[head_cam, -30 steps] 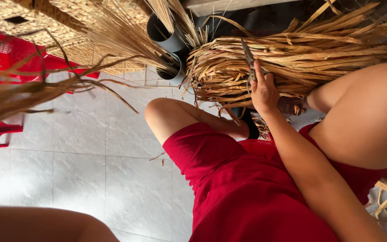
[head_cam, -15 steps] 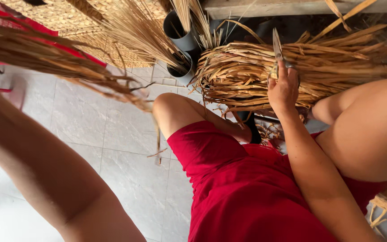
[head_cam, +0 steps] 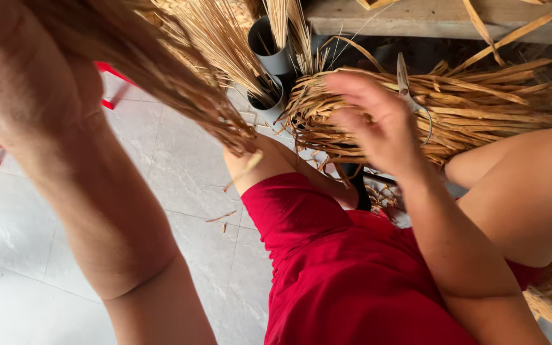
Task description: The person sits on the floor trimming dried palm leaves with scissors, cutting strips off bundles of leaves and setting trimmed pieces aside while working through the pile.
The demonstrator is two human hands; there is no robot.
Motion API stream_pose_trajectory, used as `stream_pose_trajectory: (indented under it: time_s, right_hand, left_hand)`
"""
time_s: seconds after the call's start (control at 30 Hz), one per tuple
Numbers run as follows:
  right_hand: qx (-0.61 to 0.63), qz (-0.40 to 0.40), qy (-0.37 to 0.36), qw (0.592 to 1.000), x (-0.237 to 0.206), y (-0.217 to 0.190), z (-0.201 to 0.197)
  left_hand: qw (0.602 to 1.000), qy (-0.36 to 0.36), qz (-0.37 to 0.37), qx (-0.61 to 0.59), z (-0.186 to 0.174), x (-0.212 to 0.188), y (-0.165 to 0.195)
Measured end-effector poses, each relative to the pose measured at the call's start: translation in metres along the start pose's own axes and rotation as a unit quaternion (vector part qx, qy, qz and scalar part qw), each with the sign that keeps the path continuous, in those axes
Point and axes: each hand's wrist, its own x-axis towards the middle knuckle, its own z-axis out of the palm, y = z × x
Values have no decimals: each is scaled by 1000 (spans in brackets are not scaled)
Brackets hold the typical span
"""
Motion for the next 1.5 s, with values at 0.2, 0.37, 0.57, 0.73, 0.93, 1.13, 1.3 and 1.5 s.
stream_pose_trajectory:
  time_s: [0.2,0.37,0.57,0.73,0.93,1.13,1.3,1.5]
  right_hand:
    - [-120,-48,-132,983,26,-27,81]
    - [-163,322,-251,898,8,43,49]
    - [-213,224,-192,931,9,3,-31]
    - [59,-107,-22,992,43,-101,0]
    - [45,17,-185,982,87,-101,53]
    - [115,243,-238,933,35,9,-4]
    - [29,334,-220,916,-28,87,-62]
    - [-268,258,-220,902,-28,66,-86]
  left_hand:
    - [998,16,45,-40,18,6,5]
    - [999,-11,34,36,-11,-8,57]
    - [999,-12,42,25,-10,-20,72]
    - [986,28,113,-120,53,-22,33]
    - [970,-7,169,-177,82,-55,31]
    - [995,-39,90,-25,33,-35,79]
    - [997,-32,62,-25,16,-30,68]
    - [989,2,99,-112,36,-45,39]
